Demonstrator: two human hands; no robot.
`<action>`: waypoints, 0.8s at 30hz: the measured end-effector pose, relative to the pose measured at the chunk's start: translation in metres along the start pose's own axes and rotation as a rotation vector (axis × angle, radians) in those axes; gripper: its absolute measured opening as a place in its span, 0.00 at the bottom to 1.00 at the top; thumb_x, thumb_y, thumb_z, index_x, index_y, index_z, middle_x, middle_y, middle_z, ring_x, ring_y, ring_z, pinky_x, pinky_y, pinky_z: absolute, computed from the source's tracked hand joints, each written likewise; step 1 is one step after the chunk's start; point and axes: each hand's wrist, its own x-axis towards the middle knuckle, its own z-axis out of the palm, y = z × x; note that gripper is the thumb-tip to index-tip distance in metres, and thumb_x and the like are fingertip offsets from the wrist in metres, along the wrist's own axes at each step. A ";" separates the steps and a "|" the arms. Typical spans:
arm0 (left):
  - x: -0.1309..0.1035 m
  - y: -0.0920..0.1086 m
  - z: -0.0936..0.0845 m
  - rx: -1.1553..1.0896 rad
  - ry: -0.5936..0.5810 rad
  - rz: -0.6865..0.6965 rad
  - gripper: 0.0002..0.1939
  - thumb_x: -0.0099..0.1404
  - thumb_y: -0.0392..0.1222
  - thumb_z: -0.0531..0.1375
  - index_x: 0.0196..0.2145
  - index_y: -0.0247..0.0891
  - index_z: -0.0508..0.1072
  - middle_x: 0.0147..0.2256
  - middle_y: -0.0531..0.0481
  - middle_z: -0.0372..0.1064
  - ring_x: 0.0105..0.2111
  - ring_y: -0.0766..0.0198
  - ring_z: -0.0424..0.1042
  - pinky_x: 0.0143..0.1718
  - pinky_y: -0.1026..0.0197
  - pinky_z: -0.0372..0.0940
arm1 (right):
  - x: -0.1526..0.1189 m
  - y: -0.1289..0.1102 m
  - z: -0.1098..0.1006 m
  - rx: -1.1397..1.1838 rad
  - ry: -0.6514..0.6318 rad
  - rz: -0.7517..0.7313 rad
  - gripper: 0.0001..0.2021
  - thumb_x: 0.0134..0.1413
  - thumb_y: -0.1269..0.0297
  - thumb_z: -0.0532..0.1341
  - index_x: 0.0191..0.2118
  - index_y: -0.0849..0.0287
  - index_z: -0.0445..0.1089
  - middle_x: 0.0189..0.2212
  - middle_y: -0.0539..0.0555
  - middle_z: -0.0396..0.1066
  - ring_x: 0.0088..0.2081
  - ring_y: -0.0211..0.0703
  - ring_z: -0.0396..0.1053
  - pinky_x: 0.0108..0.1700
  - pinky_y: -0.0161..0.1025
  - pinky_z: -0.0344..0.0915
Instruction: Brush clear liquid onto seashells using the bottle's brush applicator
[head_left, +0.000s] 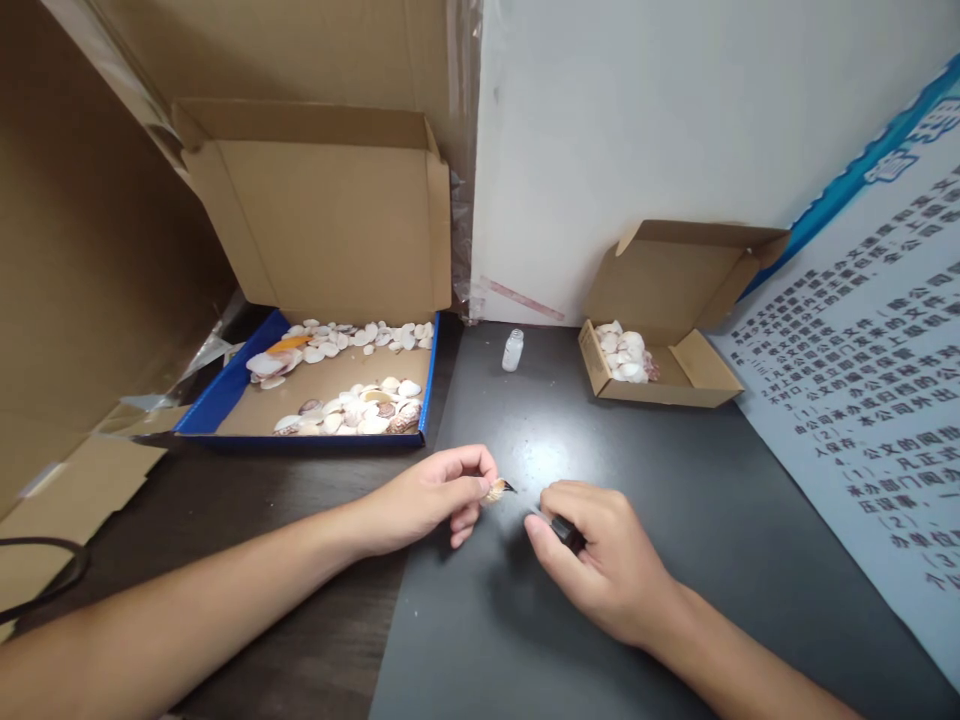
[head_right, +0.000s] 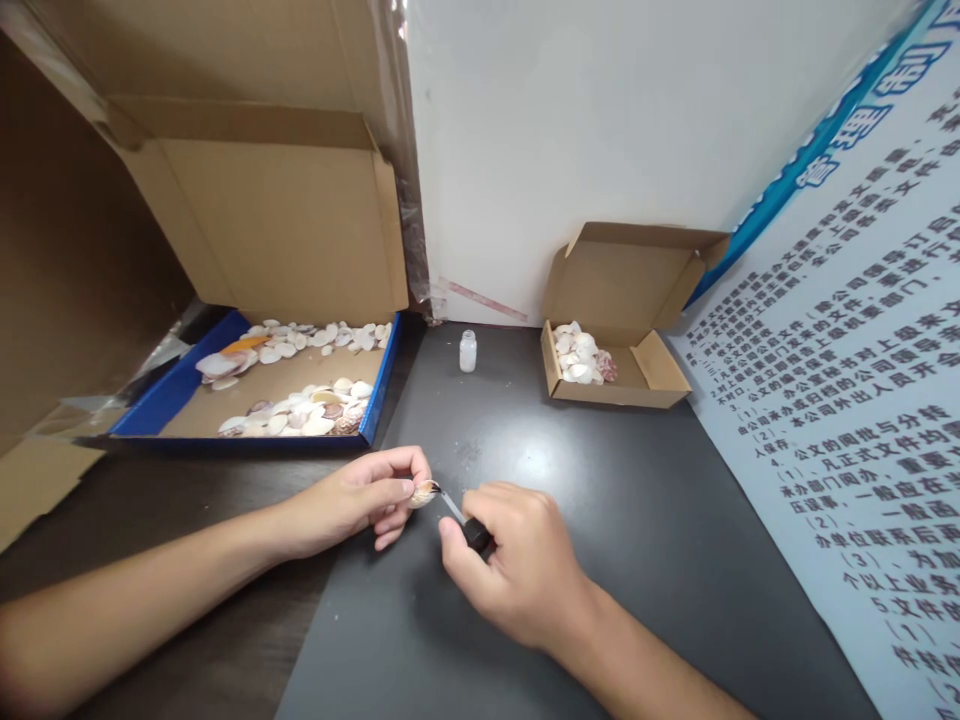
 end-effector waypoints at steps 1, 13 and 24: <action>0.000 0.000 0.000 0.000 -0.003 -0.002 0.12 0.63 0.47 0.60 0.31 0.39 0.62 0.18 0.62 0.54 0.17 0.73 0.55 0.21 0.67 0.58 | 0.000 0.000 0.000 -0.009 0.023 0.012 0.19 0.59 0.64 0.54 0.23 0.56 0.44 0.17 0.44 0.48 0.20 0.34 0.48 0.26 0.36 0.43; 0.000 0.001 0.001 -0.049 -0.004 0.000 0.10 0.61 0.44 0.60 0.30 0.38 0.63 0.23 0.58 0.57 0.18 0.74 0.56 0.21 0.67 0.59 | 0.000 0.001 -0.001 0.003 -0.007 0.053 0.19 0.62 0.62 0.53 0.22 0.56 0.44 0.17 0.44 0.48 0.20 0.34 0.49 0.25 0.35 0.44; -0.001 0.002 0.001 -0.051 -0.005 0.000 0.09 0.62 0.43 0.60 0.30 0.37 0.63 0.25 0.58 0.58 0.19 0.74 0.57 0.21 0.67 0.60 | -0.001 0.000 0.000 -0.008 -0.035 0.070 0.19 0.62 0.62 0.53 0.23 0.56 0.45 0.18 0.45 0.50 0.21 0.34 0.50 0.26 0.36 0.44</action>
